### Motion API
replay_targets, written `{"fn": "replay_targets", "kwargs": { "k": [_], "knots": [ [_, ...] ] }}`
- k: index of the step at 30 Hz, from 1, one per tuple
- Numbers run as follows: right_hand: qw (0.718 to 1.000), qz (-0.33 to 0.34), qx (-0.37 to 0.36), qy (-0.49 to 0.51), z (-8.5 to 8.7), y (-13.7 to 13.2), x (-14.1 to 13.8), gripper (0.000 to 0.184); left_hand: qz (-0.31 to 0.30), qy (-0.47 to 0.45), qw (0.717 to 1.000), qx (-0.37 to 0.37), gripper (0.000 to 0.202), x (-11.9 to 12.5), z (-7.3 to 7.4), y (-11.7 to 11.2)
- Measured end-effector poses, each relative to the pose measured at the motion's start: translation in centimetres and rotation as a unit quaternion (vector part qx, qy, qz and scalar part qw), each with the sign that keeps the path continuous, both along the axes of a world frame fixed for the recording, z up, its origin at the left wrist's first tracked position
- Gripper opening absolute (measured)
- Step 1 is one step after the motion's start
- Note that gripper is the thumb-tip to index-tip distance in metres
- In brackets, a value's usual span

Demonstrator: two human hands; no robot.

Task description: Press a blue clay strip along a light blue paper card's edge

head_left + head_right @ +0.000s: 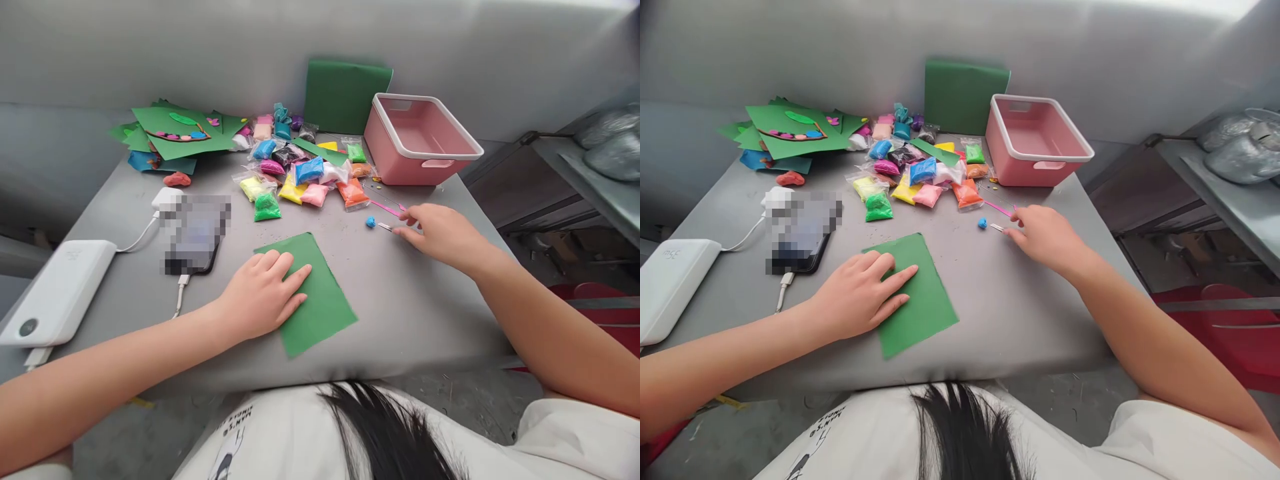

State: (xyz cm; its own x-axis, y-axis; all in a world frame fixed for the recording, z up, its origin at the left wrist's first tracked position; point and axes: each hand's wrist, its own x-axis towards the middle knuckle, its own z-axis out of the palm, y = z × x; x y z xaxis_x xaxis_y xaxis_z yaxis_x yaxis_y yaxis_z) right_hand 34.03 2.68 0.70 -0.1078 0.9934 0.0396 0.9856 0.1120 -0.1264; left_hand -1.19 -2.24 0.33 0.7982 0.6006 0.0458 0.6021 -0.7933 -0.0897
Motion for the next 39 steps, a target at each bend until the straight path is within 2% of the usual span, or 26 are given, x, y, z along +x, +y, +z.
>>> {"fn": "replay_targets", "kwargs": {
  "k": [3, 5, 7, 10, 13, 17, 19, 22, 24, 26, 29, 32, 39],
  "knots": [
    [0.997, -0.046, -0.064, 0.017, -0.6, -0.8, 1.2, 0.02, -0.043, -0.023, 0.998, -0.031, 0.04, 0.1, -0.3, 1.9],
    [0.993, -0.062, -0.089, 0.043, -0.7, -1.0, 1.4, 0.022, -0.088, -0.048, 0.993, -0.061, 0.04, 0.2, -0.5, 3.2],
    [0.99, -0.067, -0.109, 0.058, -0.6, -1.1, 1.4, 0.024, -0.083, -0.057, 0.992, -0.075, 0.051, 0.2, -0.7, 4.1],
    [0.989, -0.059, -0.121, 0.057, -0.6, -1.2, 1.3, 0.023, -0.037, -0.046, 0.995, -0.076, 0.069, 0.2, -0.8, 4.3],
    [0.993, -0.041, -0.107, 0.04, -0.7, -1.3, 0.6, 0.02, -0.009, -0.028, 0.997, -0.07, 0.08, 0.1, -0.8, 4.1],
    [0.999, 0.011, -0.003, 0.048, -0.2, -1.8, -1.8, 0.02, 0.0, -0.014, 0.998, -0.069, 0.084, 0.0, -0.8, 4.2],
    [0.995, 0.055, 0.044, 0.077, 0.2, -2.3, -3.3, 0.021, 0.004, -0.02, 0.998, -0.058, 0.082, 0.1, -0.9, 3.8],
    [0.978, 0.147, 0.075, 0.129, 0.5, -3.3, -5.5, 0.027, 0.021, -0.035, 0.999, -0.018, 0.078, 0.5, -1.1, 2.5],
    [0.963, 0.209, 0.082, 0.15, 0.1, -4.2, -6.8, 0.031, 0.045, -0.052, 0.997, 0.018, 0.075, 0.9, -1.4, 1.3],
    [0.955, 0.249, 0.087, 0.137, -0.6, -5.1, -7.8, 0.034, 0.043, -0.073, 0.995, 0.043, 0.065, 1.2, -1.6, 0.4],
    [0.955, 0.271, 0.092, 0.077, -1.8, -6.3, -8.9, 0.036, -0.015, -0.113, 0.992, 0.055, 0.046, 1.4, -2.0, -0.2],
    [0.957, 0.272, 0.095, 0.023, -2.4, -7.1, -9.6, 0.037, -0.046, -0.139, 0.987, 0.068, 0.041, 1.5, -2.0, -0.5],
    [0.959, 0.262, 0.099, -0.033, -2.9, -7.7, -10.6, 0.037, -0.009, -0.102, 0.993, 0.058, 0.043, 1.3, -1.1, -1.9]
  ]
}}
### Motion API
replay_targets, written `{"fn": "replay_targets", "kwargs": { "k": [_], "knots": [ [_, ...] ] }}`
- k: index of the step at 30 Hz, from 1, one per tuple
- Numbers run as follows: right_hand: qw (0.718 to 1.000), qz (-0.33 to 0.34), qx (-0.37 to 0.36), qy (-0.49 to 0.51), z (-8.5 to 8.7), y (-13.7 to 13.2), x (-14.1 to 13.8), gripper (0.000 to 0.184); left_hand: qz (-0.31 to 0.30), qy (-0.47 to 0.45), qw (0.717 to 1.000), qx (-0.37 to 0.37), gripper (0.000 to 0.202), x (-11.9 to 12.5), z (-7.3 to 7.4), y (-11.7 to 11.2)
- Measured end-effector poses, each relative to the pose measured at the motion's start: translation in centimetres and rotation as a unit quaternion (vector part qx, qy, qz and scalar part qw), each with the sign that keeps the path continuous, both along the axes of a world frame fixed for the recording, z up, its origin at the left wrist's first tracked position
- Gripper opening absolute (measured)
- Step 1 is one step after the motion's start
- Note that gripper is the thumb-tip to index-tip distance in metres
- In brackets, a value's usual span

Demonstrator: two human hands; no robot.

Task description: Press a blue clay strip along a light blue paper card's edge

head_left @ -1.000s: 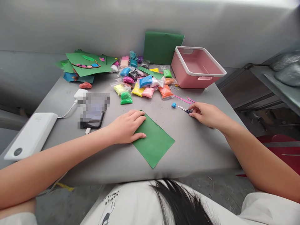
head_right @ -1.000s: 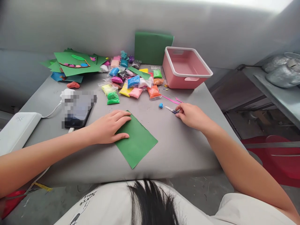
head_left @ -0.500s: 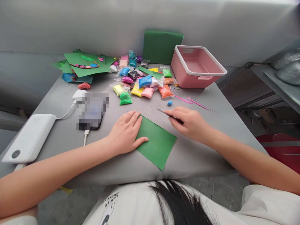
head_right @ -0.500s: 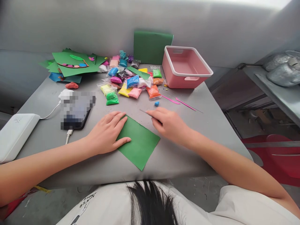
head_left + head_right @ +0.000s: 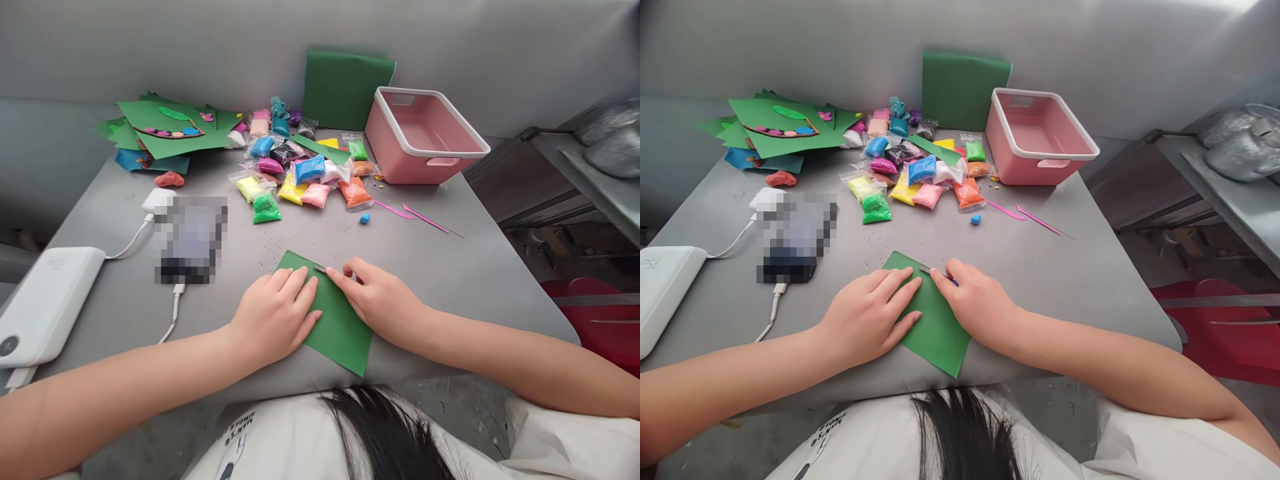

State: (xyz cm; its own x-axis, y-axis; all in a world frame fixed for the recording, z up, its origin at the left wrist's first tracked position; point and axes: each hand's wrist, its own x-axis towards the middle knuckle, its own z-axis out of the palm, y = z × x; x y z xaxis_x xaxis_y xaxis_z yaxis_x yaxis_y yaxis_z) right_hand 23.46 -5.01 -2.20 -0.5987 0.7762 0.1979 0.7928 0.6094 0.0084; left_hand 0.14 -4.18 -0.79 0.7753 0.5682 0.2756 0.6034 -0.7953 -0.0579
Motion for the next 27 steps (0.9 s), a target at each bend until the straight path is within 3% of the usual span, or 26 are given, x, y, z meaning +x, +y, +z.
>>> {"fn": "replay_targets", "kwargs": {
  "k": [5, 13, 27],
  "knots": [
    [1.0, 0.001, -0.004, -0.008, -0.1, -0.1, -0.5, 0.038, 0.019, 0.02, 1.0, -0.005, 0.045, 0.0, 0.0, -0.6],
    [1.0, -0.009, -0.015, 0.013, 0.0, -0.1, -0.7, 0.04, -0.007, -0.029, 0.999, -0.021, 0.048, -0.2, -0.9, -0.1],
    [0.997, -0.012, -0.071, -0.034, 0.7, 0.1, -0.6, 0.042, -0.01, -0.024, 0.999, -0.044, 0.049, -0.1, -1.1, -0.1]
  ]
}}
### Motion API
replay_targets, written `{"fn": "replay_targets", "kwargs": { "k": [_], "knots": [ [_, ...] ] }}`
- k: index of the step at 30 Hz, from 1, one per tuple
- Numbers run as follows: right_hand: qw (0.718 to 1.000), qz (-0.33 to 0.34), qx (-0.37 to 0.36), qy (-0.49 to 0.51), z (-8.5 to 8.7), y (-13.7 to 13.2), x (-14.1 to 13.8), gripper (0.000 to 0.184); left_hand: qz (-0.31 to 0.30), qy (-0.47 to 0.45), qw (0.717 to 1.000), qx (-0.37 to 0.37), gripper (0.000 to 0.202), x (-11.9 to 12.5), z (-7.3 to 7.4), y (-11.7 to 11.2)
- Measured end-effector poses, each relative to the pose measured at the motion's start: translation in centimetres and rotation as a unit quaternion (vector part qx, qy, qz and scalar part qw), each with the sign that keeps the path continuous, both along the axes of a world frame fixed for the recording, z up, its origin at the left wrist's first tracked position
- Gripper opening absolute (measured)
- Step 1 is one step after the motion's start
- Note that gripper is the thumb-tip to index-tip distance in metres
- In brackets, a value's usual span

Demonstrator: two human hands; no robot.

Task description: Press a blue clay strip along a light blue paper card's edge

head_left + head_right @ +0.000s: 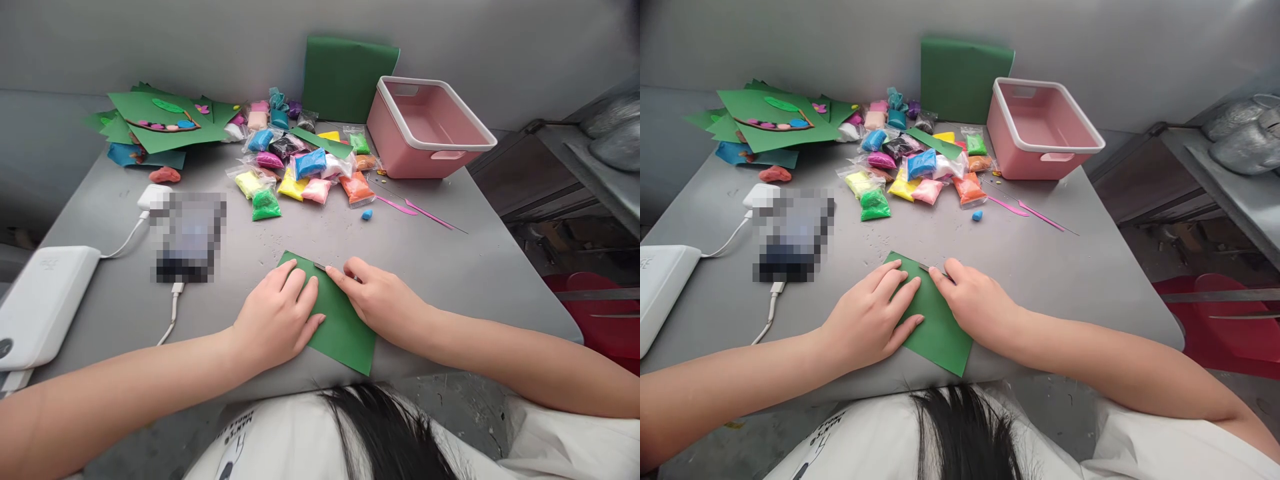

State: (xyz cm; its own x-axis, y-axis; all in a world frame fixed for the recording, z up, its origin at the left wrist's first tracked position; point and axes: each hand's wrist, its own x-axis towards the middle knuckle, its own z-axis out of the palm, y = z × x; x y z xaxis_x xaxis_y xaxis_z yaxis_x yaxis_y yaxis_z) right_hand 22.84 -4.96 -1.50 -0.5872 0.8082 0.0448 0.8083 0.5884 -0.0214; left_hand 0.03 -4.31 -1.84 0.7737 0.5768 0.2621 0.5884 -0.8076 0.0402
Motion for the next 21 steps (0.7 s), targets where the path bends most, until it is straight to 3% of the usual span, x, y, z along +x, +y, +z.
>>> {"fn": "replay_targets", "kwargs": {
  "k": [10, 21],
  "knots": [
    [0.998, -0.004, -0.019, -0.061, 1.8, 0.2, -0.4, 0.046, -0.002, 0.01, 1.0, 0.024, 0.05, 0.0, 0.1, 0.0],
    [0.996, -0.004, -0.02, -0.085, 1.9, -0.2, -0.2, 0.047, -0.001, 0.016, 1.0, 0.022, 0.05, 0.0, 0.1, 0.0]
  ]
}}
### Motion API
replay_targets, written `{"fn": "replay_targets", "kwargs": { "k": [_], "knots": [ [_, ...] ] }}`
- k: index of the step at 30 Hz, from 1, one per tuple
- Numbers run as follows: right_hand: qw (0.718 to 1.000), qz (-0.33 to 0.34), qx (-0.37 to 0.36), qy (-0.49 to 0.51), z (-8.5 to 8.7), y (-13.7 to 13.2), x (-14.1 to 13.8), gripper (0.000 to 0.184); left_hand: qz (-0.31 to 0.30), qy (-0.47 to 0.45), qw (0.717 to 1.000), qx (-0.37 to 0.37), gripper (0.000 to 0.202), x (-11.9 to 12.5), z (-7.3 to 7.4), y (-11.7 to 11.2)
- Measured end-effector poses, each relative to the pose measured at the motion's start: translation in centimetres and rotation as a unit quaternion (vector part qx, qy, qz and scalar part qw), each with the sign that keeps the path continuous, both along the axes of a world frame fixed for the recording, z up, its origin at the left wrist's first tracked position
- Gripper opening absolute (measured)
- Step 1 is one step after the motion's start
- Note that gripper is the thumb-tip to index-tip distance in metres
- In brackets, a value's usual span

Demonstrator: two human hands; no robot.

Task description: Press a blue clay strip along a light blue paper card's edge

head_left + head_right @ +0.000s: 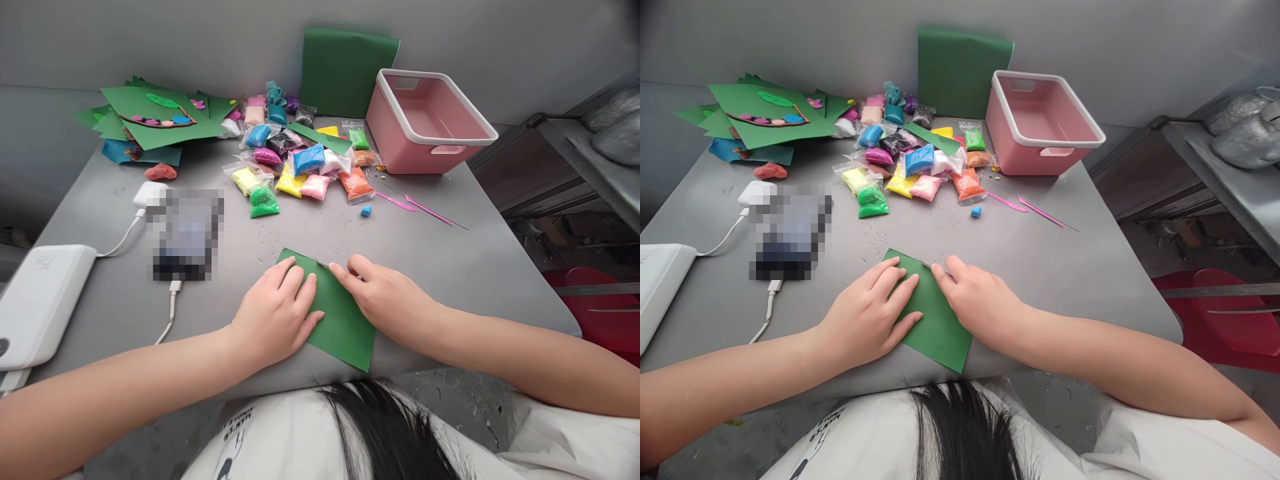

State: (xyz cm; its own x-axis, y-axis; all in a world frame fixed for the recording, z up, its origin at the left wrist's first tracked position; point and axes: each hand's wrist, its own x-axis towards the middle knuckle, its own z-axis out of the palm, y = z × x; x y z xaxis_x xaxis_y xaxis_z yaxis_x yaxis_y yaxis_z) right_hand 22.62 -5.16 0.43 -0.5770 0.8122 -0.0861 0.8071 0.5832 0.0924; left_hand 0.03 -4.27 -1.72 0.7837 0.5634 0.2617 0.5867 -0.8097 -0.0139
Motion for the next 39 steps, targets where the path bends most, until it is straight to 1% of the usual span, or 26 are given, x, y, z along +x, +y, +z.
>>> {"fn": "replay_targets", "kwargs": {
  "k": [4, 9, 13, 22, 30, 39],
  "knots": [
    [1.0, -0.002, -0.006, -0.002, 0.0, -0.1, 0.2, 0.05, -0.002, -0.004, 1.0, 0.006, 0.05, 0.0, 0.0, 0.0],
    [1.0, -0.011, -0.021, 0.0, 0.2, -0.2, 0.5, 0.047, -0.004, 0.001, 1.0, 0.003, 0.051, 0.0, 0.0, 0.0],
    [1.0, -0.01, -0.017, 0.002, 0.4, -0.3, 0.7, 0.047, -0.007, 0.001, 1.0, 0.003, 0.049, -0.1, 0.0, 0.1],
    [0.999, 0.011, 0.023, -0.036, 0.4, -0.8, 1.0, 0.048, -0.017, 0.001, 1.0, -0.018, 0.049, 0.0, 0.0, 0.1],
    [0.998, 0.028, 0.05, -0.034, 0.2, -1.2, 1.6, 0.045, -0.015, 0.005, 1.0, -0.009, 0.048, 0.0, 0.2, 0.1],
    [0.991, 0.055, 0.12, -0.017, 0.4, -1.1, 2.2, 0.046, -0.018, -0.004, 1.0, -0.001, 0.048, 0.0, 0.2, 0.2]
  ]
}}
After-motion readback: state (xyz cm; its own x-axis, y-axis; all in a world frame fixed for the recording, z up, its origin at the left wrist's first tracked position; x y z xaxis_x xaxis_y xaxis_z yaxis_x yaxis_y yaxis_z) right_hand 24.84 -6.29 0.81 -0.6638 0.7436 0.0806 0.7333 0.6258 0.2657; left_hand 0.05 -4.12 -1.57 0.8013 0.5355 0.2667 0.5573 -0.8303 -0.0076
